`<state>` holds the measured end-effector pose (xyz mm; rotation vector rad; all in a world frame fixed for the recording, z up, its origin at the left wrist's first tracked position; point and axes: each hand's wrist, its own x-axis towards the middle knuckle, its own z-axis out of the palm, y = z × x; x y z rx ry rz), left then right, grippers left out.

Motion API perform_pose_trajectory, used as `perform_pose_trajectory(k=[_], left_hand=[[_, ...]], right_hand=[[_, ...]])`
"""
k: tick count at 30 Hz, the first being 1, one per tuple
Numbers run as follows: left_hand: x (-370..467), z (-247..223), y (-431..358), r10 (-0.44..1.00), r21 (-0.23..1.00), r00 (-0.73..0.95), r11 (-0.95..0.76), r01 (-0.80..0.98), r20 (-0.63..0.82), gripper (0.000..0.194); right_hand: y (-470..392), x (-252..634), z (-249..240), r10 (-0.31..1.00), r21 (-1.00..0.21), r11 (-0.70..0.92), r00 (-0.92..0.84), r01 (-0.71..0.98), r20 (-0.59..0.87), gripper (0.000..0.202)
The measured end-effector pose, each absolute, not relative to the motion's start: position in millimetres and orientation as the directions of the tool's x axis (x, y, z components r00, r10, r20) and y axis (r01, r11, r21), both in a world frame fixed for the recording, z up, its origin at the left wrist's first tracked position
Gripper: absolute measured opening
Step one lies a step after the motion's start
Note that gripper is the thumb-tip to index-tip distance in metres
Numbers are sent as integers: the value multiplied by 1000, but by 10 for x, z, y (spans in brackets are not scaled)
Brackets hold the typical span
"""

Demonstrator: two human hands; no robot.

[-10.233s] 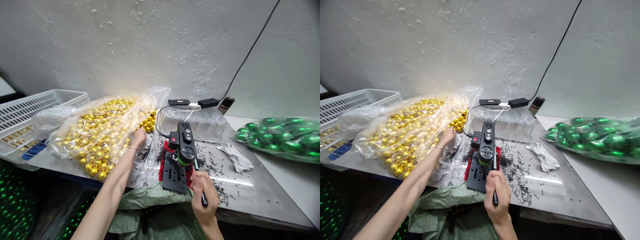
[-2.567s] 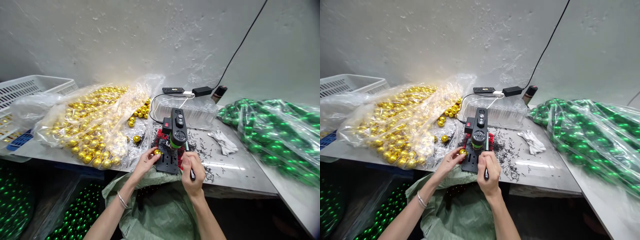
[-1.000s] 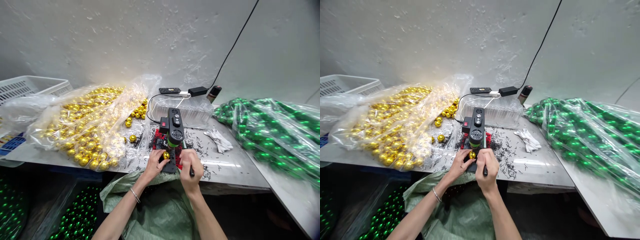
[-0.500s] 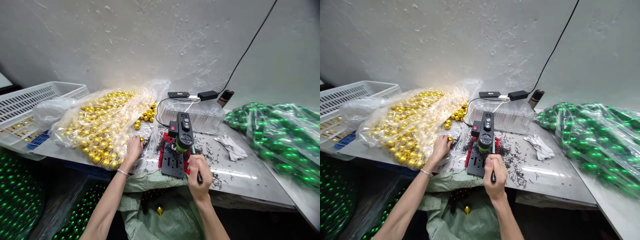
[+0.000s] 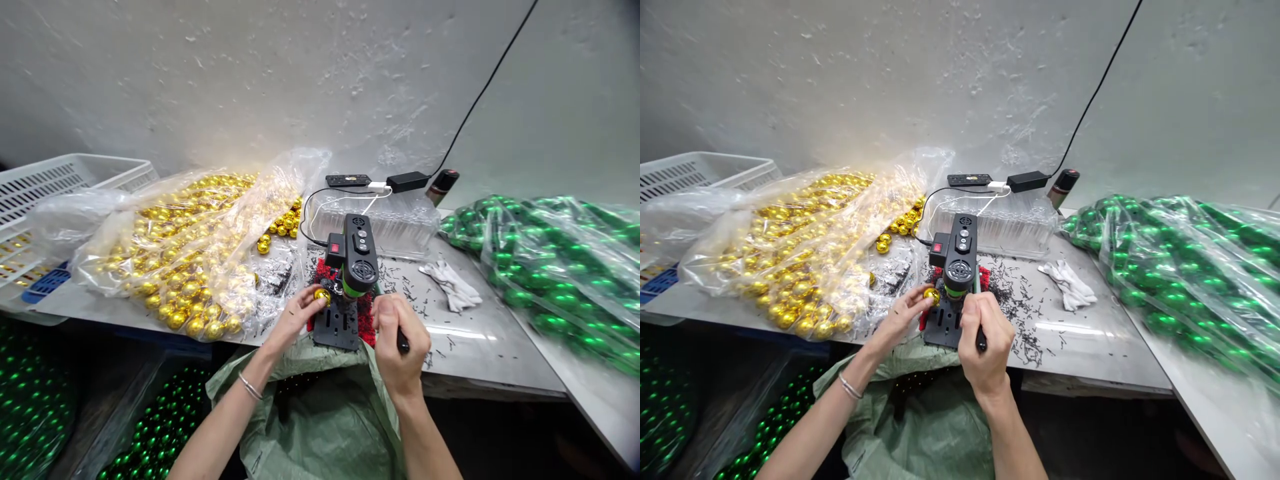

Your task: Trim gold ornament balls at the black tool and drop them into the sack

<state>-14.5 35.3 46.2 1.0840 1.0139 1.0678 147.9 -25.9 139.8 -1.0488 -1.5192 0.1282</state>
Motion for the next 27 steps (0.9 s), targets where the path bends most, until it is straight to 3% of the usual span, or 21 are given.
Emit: perform_pose_trajectory(k=[4,9,23,27], left_hand=[[97,167,241,992,997,117,27,75,-35,43],[156,59,230,990,907,69,-141,397,124,37],[87,37,143,895,730,261,-445,518,361,32],[118,69,199,908,717,238,-419,557,345,32]], right_hand=[[-266,1473,1401,646,-600,593,128,536,753,31],[-283,1477,1322,628,-571,601,112,558,770,29],[-314,1511,1139,597,-503,625,50,597,801,25],[-320,1511,1122,594,-497,622,48,605,803,25]])
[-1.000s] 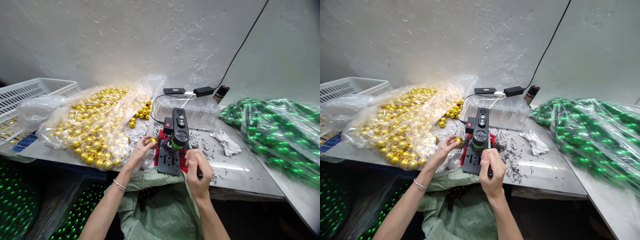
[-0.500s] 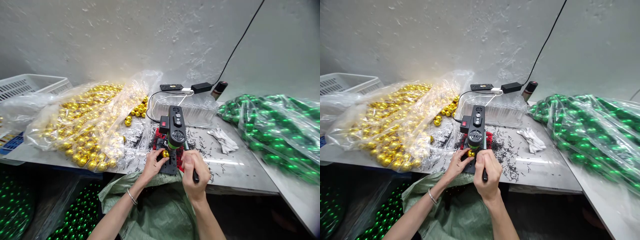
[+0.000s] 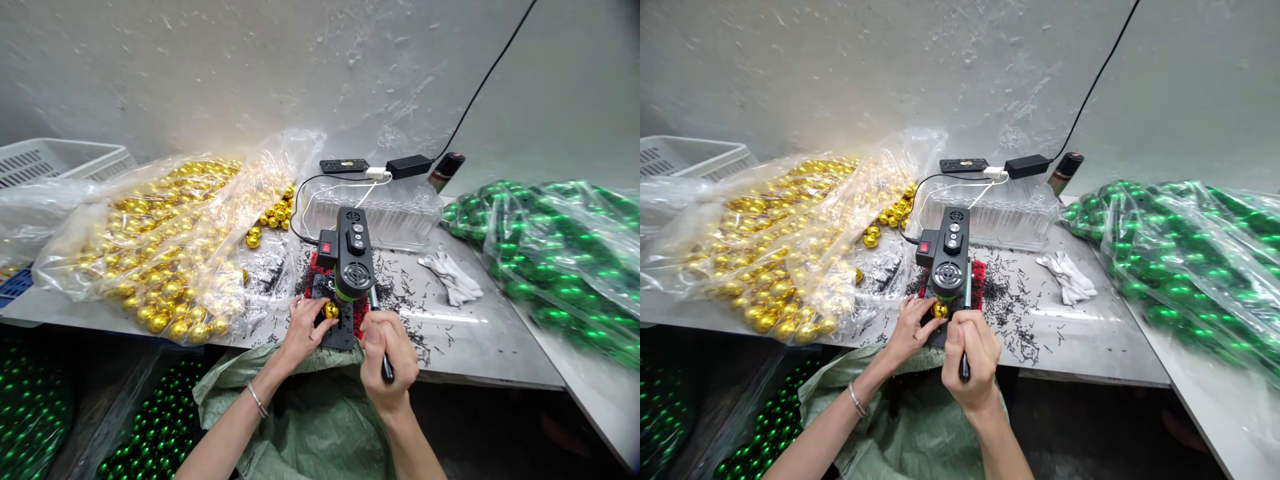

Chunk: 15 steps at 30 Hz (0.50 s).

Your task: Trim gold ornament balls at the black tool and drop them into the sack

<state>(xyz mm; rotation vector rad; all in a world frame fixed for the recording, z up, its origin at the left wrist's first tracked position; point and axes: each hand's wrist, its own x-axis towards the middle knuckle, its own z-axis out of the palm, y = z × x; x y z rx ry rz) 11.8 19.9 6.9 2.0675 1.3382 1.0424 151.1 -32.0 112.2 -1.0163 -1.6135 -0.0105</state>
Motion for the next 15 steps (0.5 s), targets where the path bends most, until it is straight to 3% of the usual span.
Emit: perform_pose_trajectory(k=[7,15], left_hand=[[83,22,237,936,789,209,-351,504,283,34],[-58,44,194,986,889,145,-139,436,82,40]], right_hand=[[-313,1511,1107,573,-476,639,39,604,819,25],[-317,1515,1104,589,-495,627,50,601,807,25]])
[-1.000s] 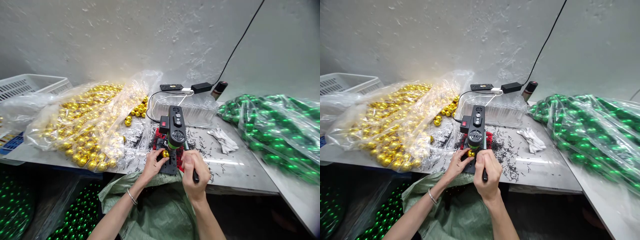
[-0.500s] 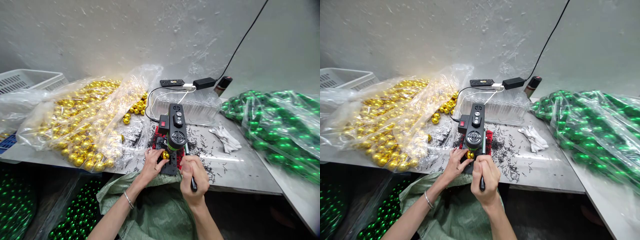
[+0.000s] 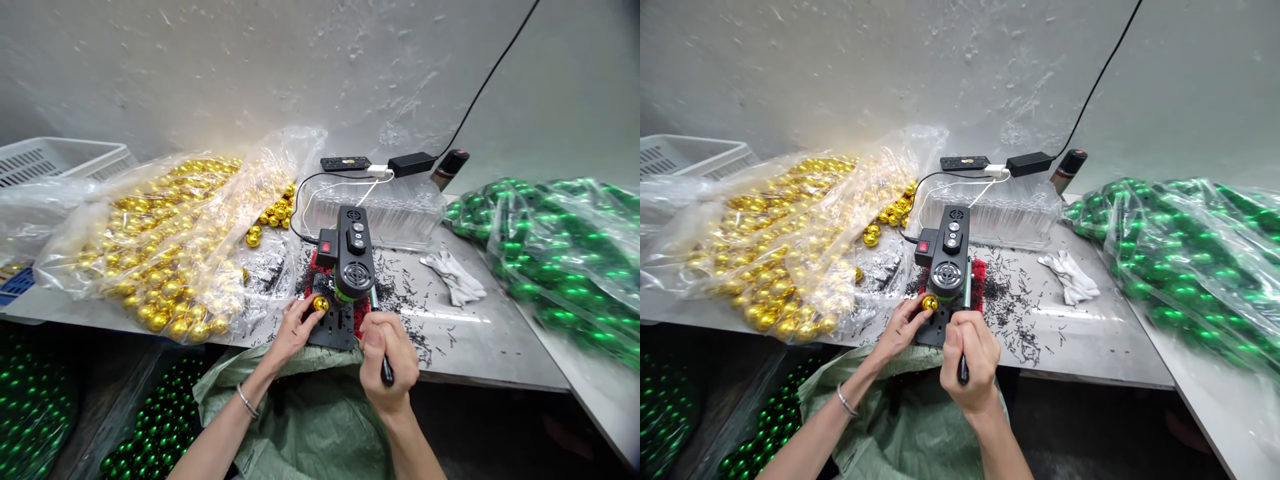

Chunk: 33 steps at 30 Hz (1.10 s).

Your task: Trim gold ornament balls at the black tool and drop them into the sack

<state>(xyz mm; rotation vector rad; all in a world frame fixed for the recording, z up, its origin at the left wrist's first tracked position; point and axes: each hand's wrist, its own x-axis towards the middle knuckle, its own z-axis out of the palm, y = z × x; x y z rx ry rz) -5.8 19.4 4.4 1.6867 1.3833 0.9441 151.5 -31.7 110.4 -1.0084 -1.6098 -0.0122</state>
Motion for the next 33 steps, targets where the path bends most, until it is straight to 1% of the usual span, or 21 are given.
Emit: perform_pose_trajectory(k=[5,9,15,20,26,30,33], left_hand=[[-5,64,174,979,849,160,-192,492,128,37],[77,22,171,961,816,185,-274,510,207,36],[147,1,166,925,731,204,-378,568,320,32],[135,39,157,897,675,240,-438,594,371,29],[151,21,236,896,716,244,-443,540,370,32],[144,2,250,900,726,246,-436,531,360,32],[145,-10,242,897,725,237,-442,528,374,31]], right_hand=[[-314,1508,1122,590,-494,626,49,604,806,25],[-313,1505,1127,590,-500,628,54,596,806,25],[-323,1510,1116,599,-499,617,47,609,799,24],[-326,1513,1104,594,-489,616,44,618,803,23],[-323,1520,1073,585,-471,628,23,620,811,24],[-298,1545,912,555,-440,662,-2,607,832,23],[-268,1562,762,516,-391,685,-31,615,856,21]])
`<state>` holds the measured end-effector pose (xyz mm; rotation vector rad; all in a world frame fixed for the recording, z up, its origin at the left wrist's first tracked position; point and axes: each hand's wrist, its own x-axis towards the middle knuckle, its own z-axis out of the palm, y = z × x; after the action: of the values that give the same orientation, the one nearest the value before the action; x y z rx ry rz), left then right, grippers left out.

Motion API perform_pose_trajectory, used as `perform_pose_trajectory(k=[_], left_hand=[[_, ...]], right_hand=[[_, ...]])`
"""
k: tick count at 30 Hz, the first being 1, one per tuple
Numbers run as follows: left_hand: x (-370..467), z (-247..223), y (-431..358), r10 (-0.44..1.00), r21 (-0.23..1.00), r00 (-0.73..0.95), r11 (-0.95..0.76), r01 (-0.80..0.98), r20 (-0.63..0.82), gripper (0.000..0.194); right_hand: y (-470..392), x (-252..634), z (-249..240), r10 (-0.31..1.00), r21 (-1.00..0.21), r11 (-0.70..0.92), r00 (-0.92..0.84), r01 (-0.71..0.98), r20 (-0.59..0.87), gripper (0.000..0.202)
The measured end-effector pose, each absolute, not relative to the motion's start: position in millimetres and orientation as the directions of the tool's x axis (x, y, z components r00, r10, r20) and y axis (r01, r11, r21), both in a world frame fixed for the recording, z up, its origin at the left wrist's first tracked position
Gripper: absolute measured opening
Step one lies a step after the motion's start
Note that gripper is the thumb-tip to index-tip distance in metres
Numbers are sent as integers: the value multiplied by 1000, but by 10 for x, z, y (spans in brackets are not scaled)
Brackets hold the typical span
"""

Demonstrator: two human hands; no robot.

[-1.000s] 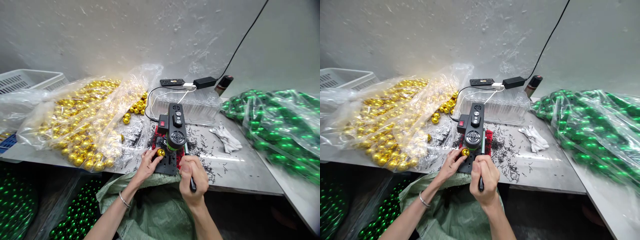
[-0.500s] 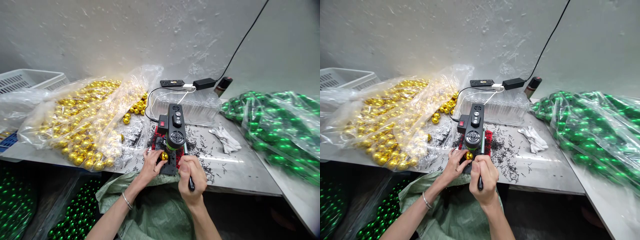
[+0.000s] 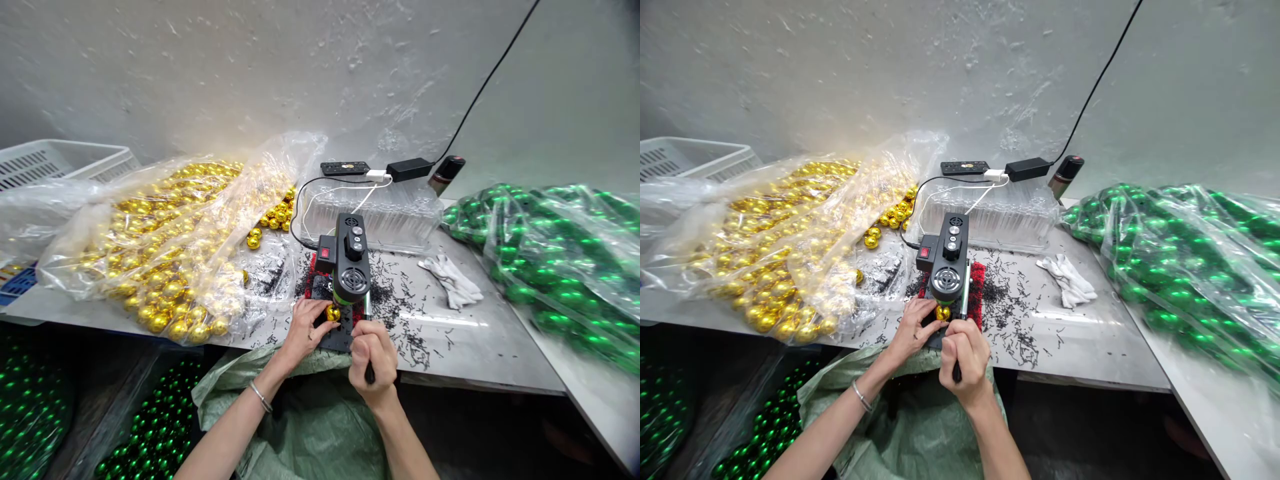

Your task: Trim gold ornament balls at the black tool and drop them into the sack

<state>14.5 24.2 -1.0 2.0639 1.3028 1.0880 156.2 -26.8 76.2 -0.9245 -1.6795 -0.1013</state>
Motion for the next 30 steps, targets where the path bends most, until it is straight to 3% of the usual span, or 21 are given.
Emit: perform_pose_trajectory(k=[14,20,23,27,30], left_hand=[[139,-12,248,877,733,255,-480,482,407,33],[142,10,247,886,737,254,-464,492,388,31],[154,14,277,885,745,247,-465,478,394,31],[136,31,207,885,764,253,-465,448,391,31],[27,65,-28,856,731,293,-517,446,426,32]], right_hand=[[-187,1542,398,421,-338,668,39,663,906,25],[-151,1555,411,395,-253,693,-62,675,917,24],[-190,1543,677,430,-322,689,-8,650,903,25],[-254,1528,1180,594,-504,624,57,597,802,27],[-276,1529,1362,646,-564,600,73,567,760,28]])
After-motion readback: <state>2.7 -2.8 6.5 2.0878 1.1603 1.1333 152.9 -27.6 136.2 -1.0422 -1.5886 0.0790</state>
